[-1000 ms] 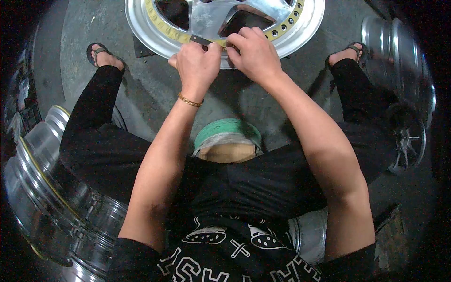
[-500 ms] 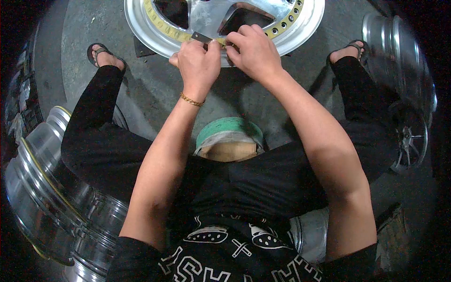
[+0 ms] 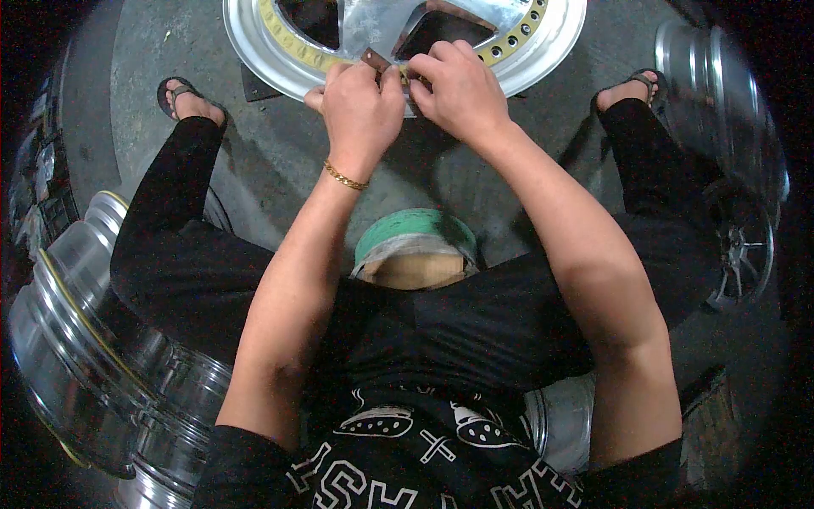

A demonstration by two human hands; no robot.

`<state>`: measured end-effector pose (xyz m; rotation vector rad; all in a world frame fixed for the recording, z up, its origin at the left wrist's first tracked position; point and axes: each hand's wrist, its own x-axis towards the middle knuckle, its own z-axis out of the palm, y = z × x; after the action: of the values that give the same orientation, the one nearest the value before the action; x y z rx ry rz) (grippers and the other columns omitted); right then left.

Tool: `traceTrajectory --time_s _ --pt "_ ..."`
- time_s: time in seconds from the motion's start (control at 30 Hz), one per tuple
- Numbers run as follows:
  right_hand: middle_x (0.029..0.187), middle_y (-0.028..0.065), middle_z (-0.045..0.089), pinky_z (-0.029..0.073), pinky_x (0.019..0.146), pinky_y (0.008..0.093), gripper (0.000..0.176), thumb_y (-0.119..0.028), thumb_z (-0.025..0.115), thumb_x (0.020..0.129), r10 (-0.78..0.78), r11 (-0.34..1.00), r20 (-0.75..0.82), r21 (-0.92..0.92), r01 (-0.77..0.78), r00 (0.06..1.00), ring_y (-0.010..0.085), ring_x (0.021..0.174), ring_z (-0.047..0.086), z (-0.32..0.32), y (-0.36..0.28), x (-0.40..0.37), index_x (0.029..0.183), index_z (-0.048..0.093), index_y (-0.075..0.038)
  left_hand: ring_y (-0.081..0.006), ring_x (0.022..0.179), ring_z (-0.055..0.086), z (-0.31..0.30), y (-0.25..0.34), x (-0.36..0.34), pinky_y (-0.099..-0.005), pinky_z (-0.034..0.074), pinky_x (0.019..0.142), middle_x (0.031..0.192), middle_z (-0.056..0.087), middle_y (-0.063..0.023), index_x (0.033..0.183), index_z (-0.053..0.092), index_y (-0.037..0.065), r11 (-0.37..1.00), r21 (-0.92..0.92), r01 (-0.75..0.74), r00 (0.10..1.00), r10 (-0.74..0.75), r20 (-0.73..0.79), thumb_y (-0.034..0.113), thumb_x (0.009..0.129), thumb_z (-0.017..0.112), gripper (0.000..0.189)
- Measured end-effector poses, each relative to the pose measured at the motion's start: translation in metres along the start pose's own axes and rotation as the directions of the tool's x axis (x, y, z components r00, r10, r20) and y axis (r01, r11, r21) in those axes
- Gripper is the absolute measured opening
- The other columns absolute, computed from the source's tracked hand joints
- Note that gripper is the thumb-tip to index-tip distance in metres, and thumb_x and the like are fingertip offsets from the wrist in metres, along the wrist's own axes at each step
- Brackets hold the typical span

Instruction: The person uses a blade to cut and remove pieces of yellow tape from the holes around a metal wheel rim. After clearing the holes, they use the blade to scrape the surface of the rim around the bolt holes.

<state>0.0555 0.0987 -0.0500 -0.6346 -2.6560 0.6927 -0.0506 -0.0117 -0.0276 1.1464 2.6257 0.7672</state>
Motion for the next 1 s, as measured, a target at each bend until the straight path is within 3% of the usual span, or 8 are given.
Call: traceTrajectory --time_s 0.1,0.33,0.4,0.63,1.0 --pt "0.089 0.0095 0.063 0.054 0.082 0.0453 0.014 -0.021 0.070 0.079 -0.002 1.000 0.000 0.004 0.002 1.000 0.0312 0.093 0.061 0.0000 0.0002 -0.0006 0.089 0.070 -0.012 -0.0359 0.090 0.063 0.0037 -0.0052 0.0015 -0.0517 0.037 0.084 0.076 0.069 -0.0172 0.072 0.071 0.000 1.000 -0.001 -0.008 0.997 0.008 -0.077 0.028 0.087 0.062 0.033" --pt "0.089 0.0087 0.062 0.053 0.079 0.0444 0.016 -0.019 0.073 0.080 -0.005 1.000 -0.021 0.013 0.005 1.000 0.0315 0.092 0.060 0.0011 0.0004 -0.0014 0.093 0.071 -0.011 -0.0391 0.085 0.064 0.0027 -0.0065 0.0026 -0.0521 0.038 0.084 0.075 0.068 -0.0213 0.068 0.069 -0.002 1.000 -0.010 0.024 0.997 -0.025 -0.067 0.028 0.086 0.061 0.037" --pt "0.089 0.0084 0.062 0.054 0.079 0.0440 0.018 -0.020 0.074 0.080 -0.011 1.000 -0.033 0.002 0.011 0.999 0.0313 0.092 0.060 0.0014 0.0005 -0.0019 0.095 0.071 -0.011 -0.0396 0.081 0.065 0.0002 -0.0088 0.0035 -0.0507 0.042 0.077 0.082 0.068 -0.0187 0.083 0.073 0.000 0.998 0.042 0.037 0.999 -0.037 0.012 0.038 0.088 0.065 0.039" --pt "0.089 0.0073 0.063 0.054 0.080 0.0432 0.015 -0.019 0.074 0.080 -0.009 1.000 -0.006 0.009 0.009 1.000 0.0298 0.093 0.061 0.0015 -0.0002 -0.0022 0.093 0.073 -0.012 -0.0401 0.082 0.065 -0.0006 -0.0062 0.0043 -0.0520 0.042 0.077 0.081 0.068 -0.0199 0.082 0.072 -0.001 0.997 0.075 0.034 0.999 -0.034 0.008 0.038 0.088 0.066 0.040" --pt "0.088 0.0069 0.064 0.055 0.082 0.0435 0.016 -0.022 0.070 0.080 -0.011 1.000 0.009 0.000 0.011 1.000 0.0288 0.093 0.062 0.0001 0.0006 -0.0011 0.091 0.075 -0.011 -0.0310 0.090 0.065 -0.0047 -0.0040 0.0064 -0.0483 0.040 0.083 0.082 0.070 -0.0115 0.091 0.076 0.011 0.996 0.057 -0.072 0.997 0.070 0.041 0.034 0.091 0.064 0.026"
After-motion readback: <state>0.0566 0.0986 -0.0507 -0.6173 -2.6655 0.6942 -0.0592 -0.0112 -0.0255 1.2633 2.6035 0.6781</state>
